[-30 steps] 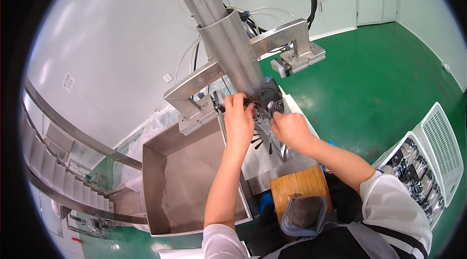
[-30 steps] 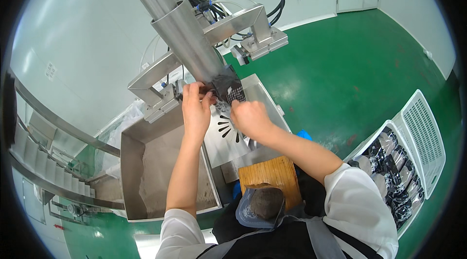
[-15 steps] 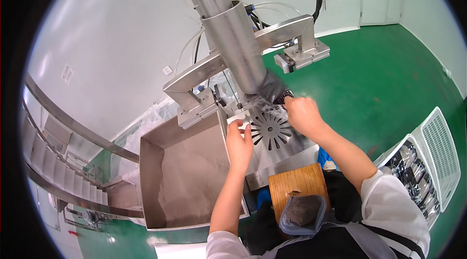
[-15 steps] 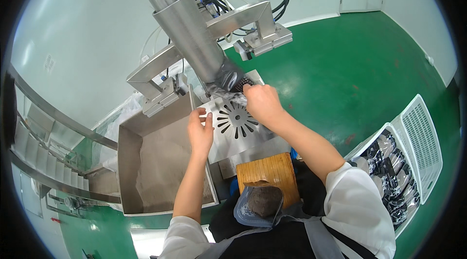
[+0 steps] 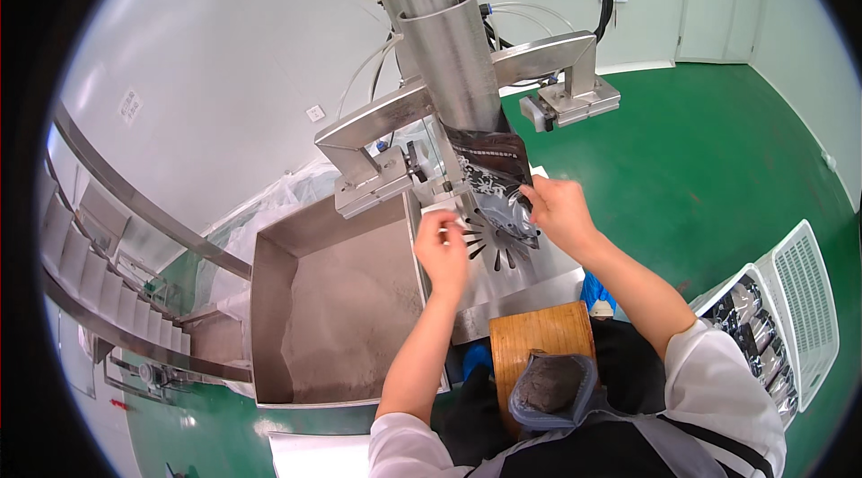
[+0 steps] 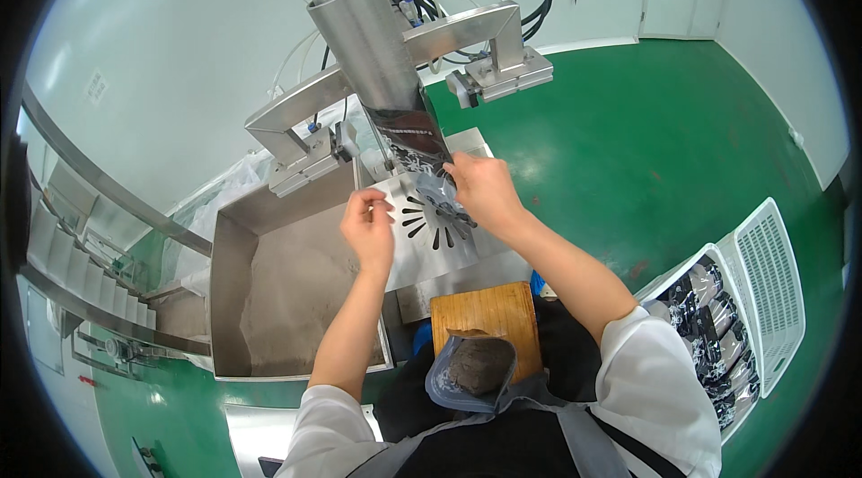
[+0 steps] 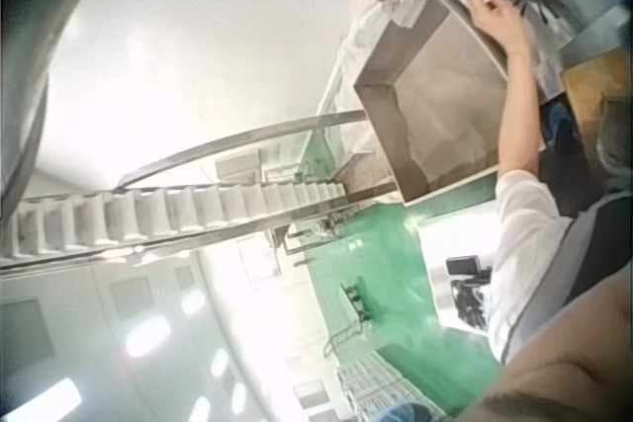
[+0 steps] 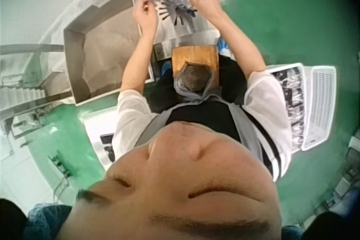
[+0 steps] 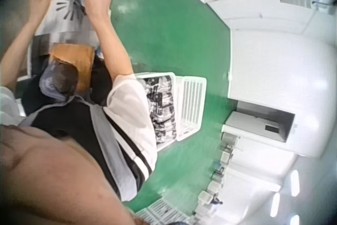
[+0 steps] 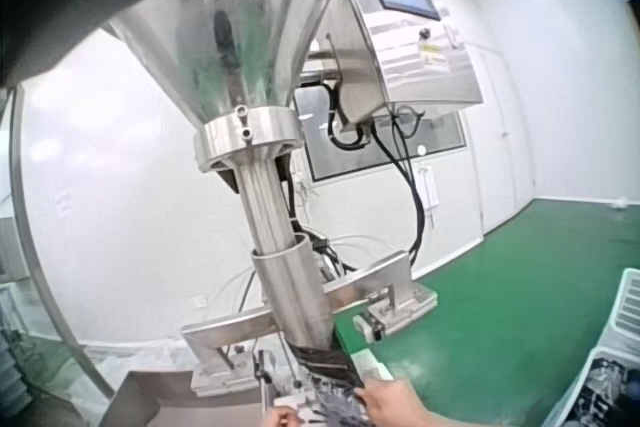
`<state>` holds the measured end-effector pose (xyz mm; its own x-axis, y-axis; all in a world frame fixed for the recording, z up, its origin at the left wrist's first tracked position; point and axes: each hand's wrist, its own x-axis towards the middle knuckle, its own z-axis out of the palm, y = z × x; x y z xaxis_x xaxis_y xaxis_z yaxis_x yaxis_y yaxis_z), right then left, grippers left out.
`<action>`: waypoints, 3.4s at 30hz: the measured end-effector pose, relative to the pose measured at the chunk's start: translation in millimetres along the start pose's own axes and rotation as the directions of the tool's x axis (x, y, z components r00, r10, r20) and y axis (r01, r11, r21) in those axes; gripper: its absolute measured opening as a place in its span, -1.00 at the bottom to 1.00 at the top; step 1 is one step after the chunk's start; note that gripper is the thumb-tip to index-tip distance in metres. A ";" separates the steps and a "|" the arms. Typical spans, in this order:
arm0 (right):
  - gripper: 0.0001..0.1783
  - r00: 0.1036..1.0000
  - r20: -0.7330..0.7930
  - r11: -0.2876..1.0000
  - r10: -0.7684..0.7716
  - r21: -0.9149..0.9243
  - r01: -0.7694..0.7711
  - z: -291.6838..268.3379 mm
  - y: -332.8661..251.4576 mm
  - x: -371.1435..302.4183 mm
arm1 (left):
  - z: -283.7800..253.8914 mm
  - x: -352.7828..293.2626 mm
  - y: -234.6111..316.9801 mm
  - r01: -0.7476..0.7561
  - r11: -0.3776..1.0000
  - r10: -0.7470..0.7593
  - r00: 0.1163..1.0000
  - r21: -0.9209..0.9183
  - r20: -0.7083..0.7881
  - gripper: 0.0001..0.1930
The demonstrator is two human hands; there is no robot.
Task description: Filling product into bags using an industrial dispenser and weighing the filled bags on a scale.
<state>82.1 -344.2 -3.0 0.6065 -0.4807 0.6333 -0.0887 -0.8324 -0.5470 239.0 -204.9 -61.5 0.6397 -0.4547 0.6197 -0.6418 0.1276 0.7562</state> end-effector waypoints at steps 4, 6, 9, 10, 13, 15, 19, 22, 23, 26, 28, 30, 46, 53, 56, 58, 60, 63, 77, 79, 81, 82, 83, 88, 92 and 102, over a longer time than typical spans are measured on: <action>-0.77 0.994 0.074 0.974 0.080 0.205 -0.094 14.1 -17.1 -0.6 | -13.8 18.7 -136.0 0.452 0.886 -0.464 0.867 -0.106 -0.184 -0.47; -0.77 0.992 0.093 0.977 0.087 0.185 -0.103 14.6 -15.4 1.2 | -2.3 32.0 -149.0 0.502 0.766 -0.582 0.807 -0.401 -0.101 -0.36; -0.70 1.000 0.014 0.979 0.006 0.203 -0.009 21.8 -16.8 2.4 | -1.5 34.0 -163.2 0.527 0.480 -0.685 0.725 -0.701 0.076 -0.21; -0.70 1.000 0.008 0.980 -0.009 0.198 0.008 23.6 -19.3 3.5 | -5.6 27.2 -165.8 0.531 0.479 -0.704 0.708 -0.699 0.055 -0.23; -0.80 0.999 0.032 0.976 0.039 0.213 -0.045 19.0 -6.8 1.5 | 6.2 -3.2 -128.1 0.593 0.490 -0.766 0.642 -0.639 0.009 -0.37; -0.79 0.999 0.012 0.976 0.047 0.215 -0.048 20.0 -1.5 4.2 | -2.7 -20.2 -78.6 0.757 0.531 -0.792 0.603 -0.381 0.096 -0.47; -0.77 0.999 0.001 0.969 0.048 0.243 -0.047 19.9 -4.9 6.5 | -22.6 -19.6 -70.9 0.603 0.679 -0.632 0.771 -0.418 0.086 -0.41; -0.76 0.995 0.009 0.972 0.096 0.213 -0.096 10.9 -7.9 1.4 | -9.6 8.9 -80.8 0.581 0.648 -0.589 0.792 -0.492 0.160 -0.22; -0.76 0.994 0.010 0.979 0.112 0.171 -0.112 8.4 -6.2 -0.8 | -0.3 19.0 -86.7 0.582 0.633 -0.578 0.794 -0.510 0.189 -0.16; -0.76 0.995 0.033 0.976 0.090 0.194 -0.095 19.6 -24.7 -6.8 | -10.0 25.9 -133.4 0.579 0.603 -0.586 0.788 -0.548 0.188 -0.07; -0.75 0.999 0.014 0.979 0.032 0.202 -0.035 24.6 -21.9 -8.4 | -5.2 18.1 -138.1 0.590 0.513 -0.645 0.744 -0.624 0.173 -0.05; -0.75 0.999 0.015 0.988 0.034 0.148 -0.036 18.9 -23.6 -8.3 | -3.4 5.5 -129.0 0.574 0.473 -0.683 0.718 -0.669 0.133 -0.07; -0.56 0.270 0.814 0.810 -0.514 0.564 -0.159 -17.1 -73.1 -86.6 | -54.2 -199.9 268.1 0.017 0.853 -0.280 0.859 0.522 0.429 -0.61; -0.78 0.626 0.714 0.888 -0.314 0.454 -0.071 -25.3 -86.2 -119.4 | -38.2 -237.3 265.9 -0.038 0.774 -0.266 0.887 0.633 0.378 -0.67; -0.84 0.788 0.616 0.713 0.007 0.549 -0.436 -26.3 -68.5 -136.9 | -47.6 -243.8 261.0 -0.052 0.778 -0.206 0.921 0.626 0.332 -0.70; -0.83 0.805 0.589 0.575 0.067 0.637 -0.514 -37.5 -52.5 -141.0 | -56.4 -247.1 247.7 -0.087 0.804 -0.121 0.944 0.588 0.305 -0.72; -0.72 0.811 0.570 0.417 0.134 0.710 -0.568 -52.4 -44.5 -149.8 | -66.9 -250.9 238.1 -0.114 0.841 -0.041 0.961 0.528 0.273 -0.69; -0.64 0.729 0.685 0.472 0.000 0.643 -0.604 -72.5 -37.8 -171.5 | -61.1 -260.8 225.5 0.148 0.979 -0.145 0.989 0.142 -0.029 -0.72; -0.79 0.773 0.563 0.220 0.293 0.747 -0.628 -44.4 -23.7 -236.6 | -27.4 -306.3 171.8 0.394 0.770 -0.572 0.774 -0.501 -0.271 -0.89; -0.79 0.799 0.428 0.159 0.423 0.833 -0.531 -33.7 -33.2 -246.7 | -22.2 -298.0 179.2 0.384 0.713 -0.622 0.732 -0.586 -0.279 -0.83; -0.81 0.791 0.346 0.166 0.505 0.860 -0.482 -22.6 -41.1 -247.4 | -22.3 -296.8 175.6 0.330 0.634 -0.657 0.707 -0.699 -0.262 -0.75; -0.80 0.741 0.307 0.152 0.597 0.863 -0.481 -18.0 -43.7 -246.9 | -22.4 -297.2 173.8 0.341 0.634 -0.657 0.712 -0.694 -0.250 -0.75; -0.78 0.682 0.270 0.138 0.680 0.866 -0.480 -13.7 -44.8 -246.7 | -23.1 -298.6 172.6 0.360 0.656 -0.648 0.719 -0.664 -0.250 -0.79; -0.69 0.688 0.047 0.487 0.724 0.671 -0.559 -3.9 -41.5 -243.0 | -30.8 -297.3 177.3 0.435 0.710 -0.636 0.733 -0.554 -0.240 -0.68; -0.66 0.704 0.044 0.573 0.709 0.547 -0.610 -12.3 -46.2 -238.4 | -73.7 -281.5 172.7 0.824 0.361 -0.854 0.480 -0.436 0.199 -0.74; -0.66 0.724 0.096 0.529 0.683 0.617 -0.582 -11.6 -57.0 -232.8 | -7.5 -131.2 111.5 0.833 0.479 -0.607 0.087 0.276 0.790 -0.80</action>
<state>-63.3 -188.0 -112.9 0.4544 -0.8902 0.0319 0.0878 0.0092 -0.9961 86.7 -124.4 -56.9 0.1118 -0.8132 -0.5711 0.1089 -0.5612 0.8205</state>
